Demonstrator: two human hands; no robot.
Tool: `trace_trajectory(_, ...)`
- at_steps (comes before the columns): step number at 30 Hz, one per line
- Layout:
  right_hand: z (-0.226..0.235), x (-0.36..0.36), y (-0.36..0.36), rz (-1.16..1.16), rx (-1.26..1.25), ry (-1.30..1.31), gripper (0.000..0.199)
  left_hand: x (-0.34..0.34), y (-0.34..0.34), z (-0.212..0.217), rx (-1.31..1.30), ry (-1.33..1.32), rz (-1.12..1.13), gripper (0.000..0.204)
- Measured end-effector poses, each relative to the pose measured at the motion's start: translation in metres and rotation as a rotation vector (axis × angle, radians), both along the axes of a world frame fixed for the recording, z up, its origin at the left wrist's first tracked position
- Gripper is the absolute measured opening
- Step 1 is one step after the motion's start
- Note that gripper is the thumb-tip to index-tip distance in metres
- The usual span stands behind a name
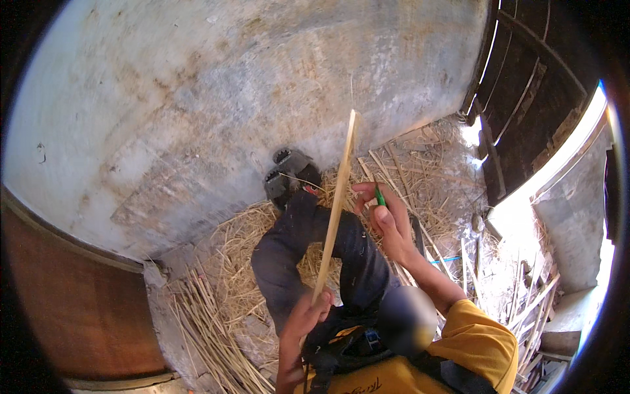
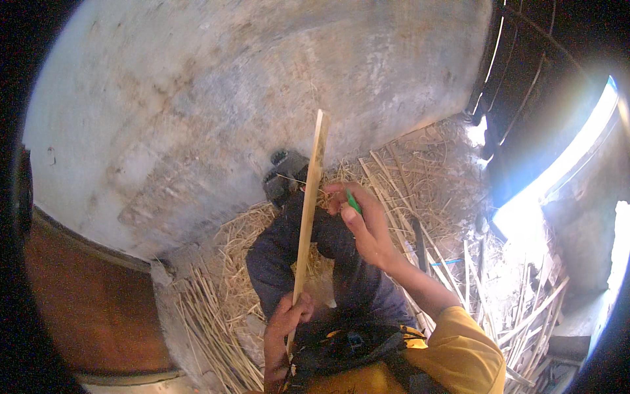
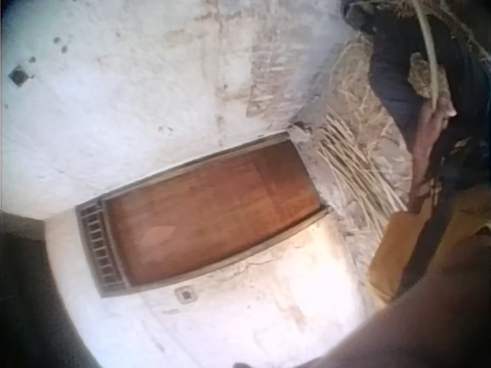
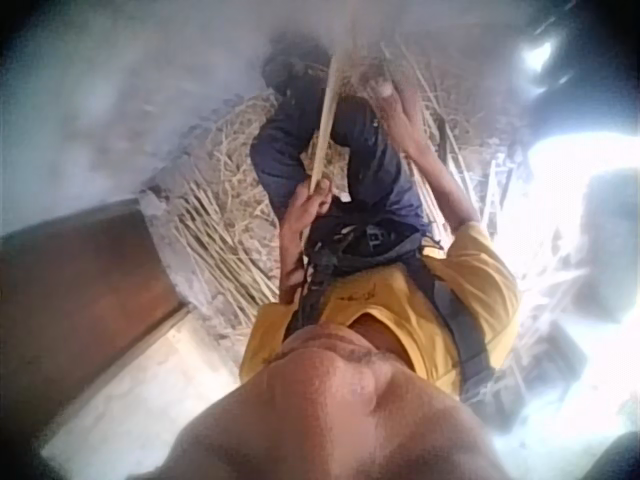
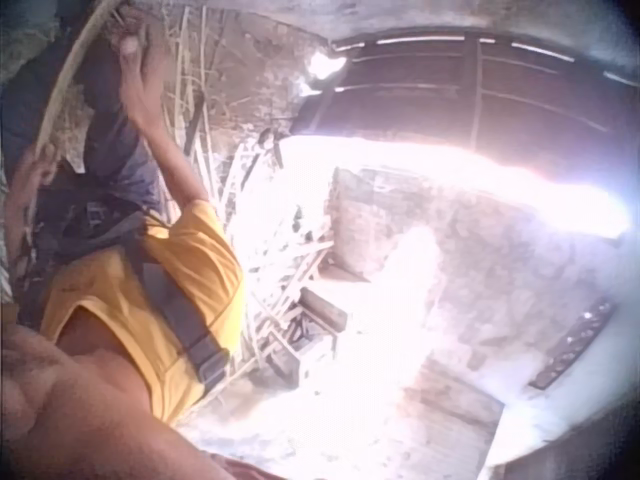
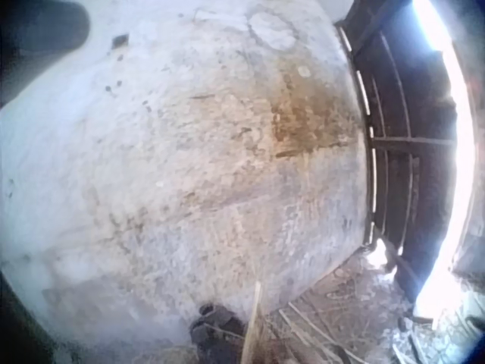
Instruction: The person shapes a long wooden strip by scraping its surface with a machete and a utility knife while sitting on a floor covered in wood shavings.
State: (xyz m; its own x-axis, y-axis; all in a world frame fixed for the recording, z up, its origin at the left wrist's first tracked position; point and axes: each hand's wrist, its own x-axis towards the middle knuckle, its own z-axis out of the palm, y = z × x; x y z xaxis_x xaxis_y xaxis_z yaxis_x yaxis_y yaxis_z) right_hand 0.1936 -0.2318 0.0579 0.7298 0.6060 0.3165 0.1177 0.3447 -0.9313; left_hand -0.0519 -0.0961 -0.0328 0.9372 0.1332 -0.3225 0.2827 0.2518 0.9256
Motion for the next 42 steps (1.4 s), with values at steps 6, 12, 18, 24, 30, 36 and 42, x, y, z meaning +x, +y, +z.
trace_trajectory(6, -0.01, -0.014, -0.01, -0.164, -0.299, -0.54, 0.034, 0.015, 0.0, 0.032, -0.024, -0.01, 0.034, 0.035)
trace_trajectory(12, -0.006, -0.022, -0.012, -0.062, -0.318, -0.76, 0.032, 0.026, -0.001, 0.05, 0.029, -0.021, 0.044, 0.034)
trace_trajectory(18, -0.003, -0.026, -0.012, -0.059, -0.286, -0.74, 0.037, 0.041, -0.016, 0.07, 0.093, -0.153, 0.196, 0.044)
trace_trajectory(24, -0.001, -0.027, -0.011, -0.092, -0.289, -0.771, 0.038, 0.044, -0.012, 0.077, 0.147, -0.058, 0.236, 0.043)
trace_trajectory(30, 0.003, -0.034, -0.012, -0.088, -0.36, -0.777, 0.038, 0.051, -0.015, 0.072, 0.325, -0.134, 0.317, 0.038)
trace_trajectory(36, -0.004, -0.033, -0.011, -0.053, -0.276, -0.782, 0.022, 0.051, -0.014, 0.073, 0.342, -0.133, 0.369, 0.028)
trace_trajectory(42, -0.005, -0.035, -0.01, -0.1, -0.265, -0.85, 0.021, 0.053, -0.015, 0.084, 0.55, -0.128, 0.395, 0.023)
